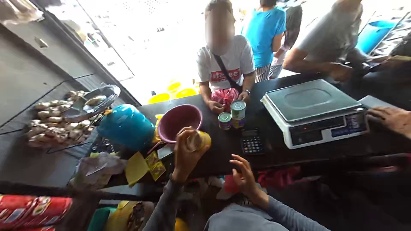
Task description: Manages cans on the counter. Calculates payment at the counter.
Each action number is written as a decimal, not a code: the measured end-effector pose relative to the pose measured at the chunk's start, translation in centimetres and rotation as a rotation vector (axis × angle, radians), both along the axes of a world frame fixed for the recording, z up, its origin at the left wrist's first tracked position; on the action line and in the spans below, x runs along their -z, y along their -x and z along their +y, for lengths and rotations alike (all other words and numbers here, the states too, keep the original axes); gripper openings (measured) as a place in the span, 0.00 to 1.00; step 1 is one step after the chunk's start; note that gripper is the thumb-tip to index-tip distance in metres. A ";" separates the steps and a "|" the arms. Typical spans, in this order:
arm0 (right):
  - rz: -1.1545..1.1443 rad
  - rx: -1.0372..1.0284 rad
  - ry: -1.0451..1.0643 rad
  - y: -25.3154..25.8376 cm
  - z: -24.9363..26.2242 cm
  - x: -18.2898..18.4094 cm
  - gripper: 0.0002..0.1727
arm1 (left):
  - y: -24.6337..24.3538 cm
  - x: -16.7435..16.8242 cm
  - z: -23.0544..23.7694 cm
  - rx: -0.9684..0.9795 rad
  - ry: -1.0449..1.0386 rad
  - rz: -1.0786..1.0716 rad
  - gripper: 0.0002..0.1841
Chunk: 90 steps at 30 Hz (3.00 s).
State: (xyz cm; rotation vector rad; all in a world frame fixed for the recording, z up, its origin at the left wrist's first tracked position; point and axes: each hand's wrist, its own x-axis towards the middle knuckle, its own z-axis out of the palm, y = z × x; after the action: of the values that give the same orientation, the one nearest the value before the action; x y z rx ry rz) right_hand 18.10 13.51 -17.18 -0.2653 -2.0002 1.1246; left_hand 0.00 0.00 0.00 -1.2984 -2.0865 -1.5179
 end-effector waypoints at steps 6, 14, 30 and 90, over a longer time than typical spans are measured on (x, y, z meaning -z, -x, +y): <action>-0.055 0.338 -0.129 -5.5 9.5 1.8 0.20 | 7.8 5.2 16.6 0.151 0.223 -0.099 0.53; -0.129 0.411 -0.079 -6.4 11.4 4.0 0.21 | 12.5 8.1 19.9 0.377 0.320 -0.125 0.61; -0.300 0.604 -0.349 -1.7 11.6 5.8 0.36 | 11.5 15.1 19.6 0.321 0.073 -0.571 0.53; -0.446 0.302 -0.574 -2.9 12.8 6.2 0.27 | 9.0 19.9 19.2 -0.217 0.529 -0.079 0.51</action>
State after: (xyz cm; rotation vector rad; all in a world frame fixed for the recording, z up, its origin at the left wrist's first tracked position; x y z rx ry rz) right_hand 21.00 26.26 -23.42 -0.5250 -2.4701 0.2864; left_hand -8.95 19.19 -19.92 -1.1191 -2.6955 -0.9747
